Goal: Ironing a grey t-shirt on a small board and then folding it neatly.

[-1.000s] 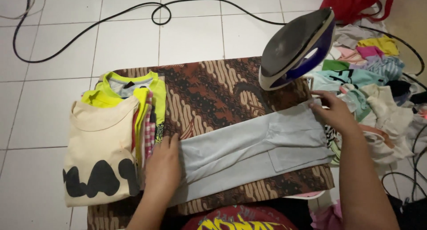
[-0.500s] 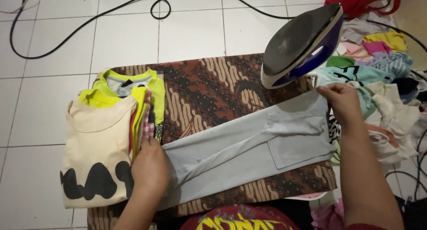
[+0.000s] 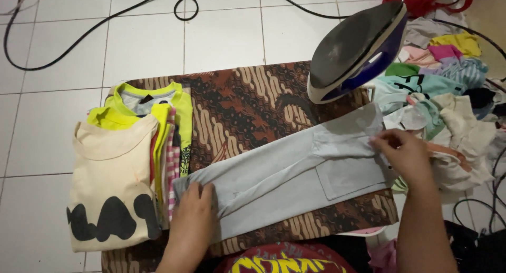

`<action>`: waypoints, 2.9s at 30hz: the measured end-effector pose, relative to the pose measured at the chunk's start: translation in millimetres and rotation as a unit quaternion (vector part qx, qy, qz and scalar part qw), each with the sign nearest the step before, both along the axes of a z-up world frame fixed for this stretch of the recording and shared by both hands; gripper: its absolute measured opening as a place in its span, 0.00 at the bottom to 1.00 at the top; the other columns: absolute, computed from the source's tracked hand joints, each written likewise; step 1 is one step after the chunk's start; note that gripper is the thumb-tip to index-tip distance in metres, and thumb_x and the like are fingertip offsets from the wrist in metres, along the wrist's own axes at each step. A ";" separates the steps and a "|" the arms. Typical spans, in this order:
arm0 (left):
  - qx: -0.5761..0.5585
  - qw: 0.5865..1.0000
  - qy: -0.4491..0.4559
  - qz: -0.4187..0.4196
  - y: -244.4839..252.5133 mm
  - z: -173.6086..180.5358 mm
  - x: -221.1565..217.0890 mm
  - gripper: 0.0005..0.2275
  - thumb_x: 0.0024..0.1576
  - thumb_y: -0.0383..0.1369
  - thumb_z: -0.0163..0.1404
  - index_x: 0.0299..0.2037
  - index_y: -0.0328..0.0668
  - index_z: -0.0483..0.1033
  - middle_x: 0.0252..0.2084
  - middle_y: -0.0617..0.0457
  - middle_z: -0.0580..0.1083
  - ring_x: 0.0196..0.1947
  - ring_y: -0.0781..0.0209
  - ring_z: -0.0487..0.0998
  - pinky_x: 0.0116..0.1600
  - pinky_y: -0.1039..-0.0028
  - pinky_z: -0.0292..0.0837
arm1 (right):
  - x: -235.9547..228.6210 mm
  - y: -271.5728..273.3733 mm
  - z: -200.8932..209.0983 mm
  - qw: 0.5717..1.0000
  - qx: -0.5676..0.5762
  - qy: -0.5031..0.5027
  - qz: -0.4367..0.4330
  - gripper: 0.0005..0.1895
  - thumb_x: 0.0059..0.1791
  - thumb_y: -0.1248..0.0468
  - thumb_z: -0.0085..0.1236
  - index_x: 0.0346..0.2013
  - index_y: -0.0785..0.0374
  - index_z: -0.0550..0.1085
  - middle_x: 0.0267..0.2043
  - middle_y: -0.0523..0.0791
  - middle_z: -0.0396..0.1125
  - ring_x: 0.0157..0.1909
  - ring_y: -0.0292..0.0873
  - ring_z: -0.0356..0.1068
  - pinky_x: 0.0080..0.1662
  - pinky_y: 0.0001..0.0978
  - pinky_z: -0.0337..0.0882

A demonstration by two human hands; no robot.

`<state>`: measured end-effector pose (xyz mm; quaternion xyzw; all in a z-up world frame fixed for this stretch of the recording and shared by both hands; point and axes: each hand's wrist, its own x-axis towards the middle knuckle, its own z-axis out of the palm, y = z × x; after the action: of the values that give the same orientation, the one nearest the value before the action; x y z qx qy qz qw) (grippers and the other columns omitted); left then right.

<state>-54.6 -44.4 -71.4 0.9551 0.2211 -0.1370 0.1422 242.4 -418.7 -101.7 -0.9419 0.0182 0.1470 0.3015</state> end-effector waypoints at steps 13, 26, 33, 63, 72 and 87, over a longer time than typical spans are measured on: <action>-0.095 0.992 0.033 -0.083 -11.6 27.3 -4.4 0.13 0.51 0.25 0.50 0.45 0.50 0.68 0.41 0.54 0.72 0.42 0.47 0.77 0.46 0.57 0.73 | -19.5 -10.5 -3.2 0.995 0.048 -0.088 0.010 0.05 0.47 0.69 0.66 0.36 0.68 0.80 0.28 0.46 0.69 0.29 0.40 0.62 0.35 0.32 0.64; 0.052 0.993 -0.073 0.081 10.4 20.6 3.2 0.23 0.55 0.25 0.44 0.63 0.36 0.64 0.48 0.41 0.72 0.38 0.39 0.81 0.42 0.54 0.77 | 34.8 -24.8 -28.0 0.980 0.093 -0.161 0.076 0.12 0.58 0.68 0.55 0.55 0.70 0.77 0.44 0.51 0.71 0.42 0.47 0.68 0.46 0.39 0.68; 0.074 0.986 -0.034 0.146 27.1 0.5 15.6 0.05 0.57 0.25 0.43 0.41 0.35 0.69 0.34 0.39 0.77 0.29 0.39 0.82 0.36 0.53 0.80 | 75.8 -3.4 -50.3 0.982 0.046 -0.164 0.082 0.05 0.53 0.70 0.63 0.42 0.69 0.78 0.35 0.48 0.70 0.36 0.44 0.67 0.41 0.37 0.68; -0.396 0.857 -0.218 -0.247 -144.8 6.4 143.8 0.05 0.52 0.29 0.56 0.37 0.39 0.79 0.38 0.47 0.78 0.39 0.47 0.78 0.48 0.63 0.73 | -6.3 -14.0 17.5 0.951 0.167 -0.127 0.229 0.12 0.45 0.72 0.54 0.43 0.66 0.76 0.45 0.45 0.73 0.46 0.43 0.72 0.51 0.34 0.70; -0.429 0.885 -0.183 -0.017 -166.2 -18.8 200.1 0.19 0.55 0.37 0.55 0.51 0.30 0.76 0.46 0.34 0.78 0.50 0.34 0.80 0.51 0.54 0.78 | 11.1 23.8 27.7 0.936 0.141 -0.128 0.297 0.19 0.44 0.66 0.67 0.49 0.65 0.77 0.45 0.58 0.76 0.54 0.66 0.72 0.59 0.58 0.66; -0.346 0.936 -0.055 0.034 -137.2 3.7 198.9 0.26 0.60 0.29 0.47 0.68 0.31 0.52 0.49 0.22 0.74 0.50 0.28 0.79 0.51 0.48 0.79 | 61.5 20.9 -25.7 0.941 -0.094 -0.185 0.269 0.11 0.50 0.58 0.63 0.46 0.56 0.81 0.47 0.49 0.74 0.53 0.56 0.72 0.56 0.48 0.66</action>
<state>144.3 -181.6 -67.6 0.8450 0.1841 -0.1475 0.4799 303.9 -397.9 -127.4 -0.9464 -0.2780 0.0435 0.1590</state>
